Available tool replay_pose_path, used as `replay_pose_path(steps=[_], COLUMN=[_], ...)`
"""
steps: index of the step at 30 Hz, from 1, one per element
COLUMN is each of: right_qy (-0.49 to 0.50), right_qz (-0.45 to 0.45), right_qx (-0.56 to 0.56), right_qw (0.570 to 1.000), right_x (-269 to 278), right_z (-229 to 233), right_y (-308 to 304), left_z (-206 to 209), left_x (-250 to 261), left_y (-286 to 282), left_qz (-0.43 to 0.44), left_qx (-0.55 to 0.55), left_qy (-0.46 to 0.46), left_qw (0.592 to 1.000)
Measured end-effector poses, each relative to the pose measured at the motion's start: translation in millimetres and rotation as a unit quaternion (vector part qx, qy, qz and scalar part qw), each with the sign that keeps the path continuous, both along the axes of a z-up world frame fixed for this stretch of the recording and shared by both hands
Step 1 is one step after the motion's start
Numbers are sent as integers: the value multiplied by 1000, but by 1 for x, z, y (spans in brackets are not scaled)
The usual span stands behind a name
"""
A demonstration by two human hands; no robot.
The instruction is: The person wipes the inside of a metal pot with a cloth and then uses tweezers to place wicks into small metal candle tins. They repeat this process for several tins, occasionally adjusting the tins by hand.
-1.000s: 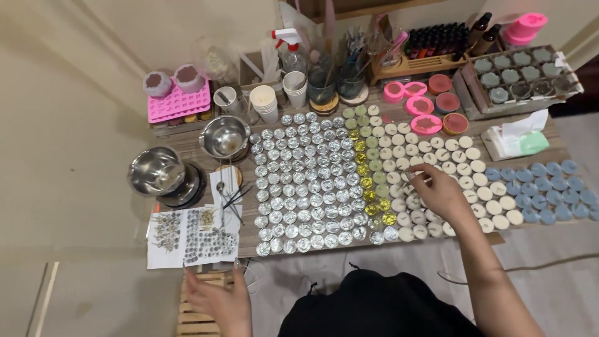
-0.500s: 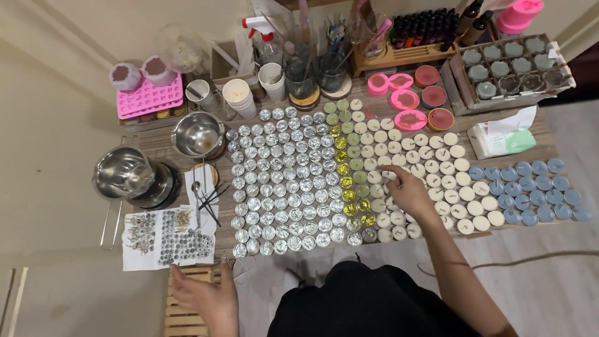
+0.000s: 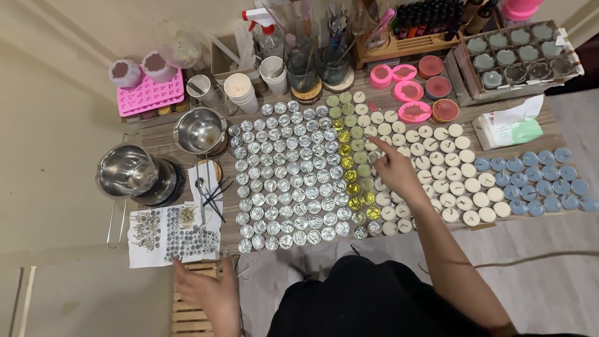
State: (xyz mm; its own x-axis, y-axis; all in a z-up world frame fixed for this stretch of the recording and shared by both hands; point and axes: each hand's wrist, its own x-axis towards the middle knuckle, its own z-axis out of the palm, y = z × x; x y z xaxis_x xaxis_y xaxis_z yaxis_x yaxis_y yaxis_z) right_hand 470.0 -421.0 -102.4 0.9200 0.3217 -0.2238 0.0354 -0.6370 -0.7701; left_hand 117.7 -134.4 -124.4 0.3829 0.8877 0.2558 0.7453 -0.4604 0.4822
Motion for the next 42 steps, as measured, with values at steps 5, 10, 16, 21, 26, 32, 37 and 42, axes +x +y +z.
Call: replay_pose_path(steps=[5, 10, 16, 21, 26, 32, 37, 42], right_qy=[-32, 32, 4, 63, 128, 147, 163, 36], right_qz=[24, -2, 7, 53, 45, 89, 143, 160], right_qx=[-11, -60, -6, -43, -40, -127, -260, -185], right_qw=[999, 998, 1000, 996, 990, 977, 941, 969], right_x=[6, 1, -9, -12, -31, -35, -29, -72], right_z=[-25, -39, -34, -70, -40, -70, -65, 8], right_y=[3, -1, -2, -13, -14, -43, -19, 64], left_z=[5, -8, -18, -21, -16, -8, -7, -12], left_x=[-3, -11, -14, -11, -5, 3, -5, -38], left_y=[9, 19, 23, 24, 22, 12, 8, 21], left_qz=[0, -9, -15, -42, -46, -14, -7, 26], left_qx=[-23, 1, -33, -47, -67, -115, -65, -118], left_qy=[0, -9, -9, -20, -25, -39, -68, -93], left_qw=[1000, 1000, 999, 998, 996, 992, 996, 988])
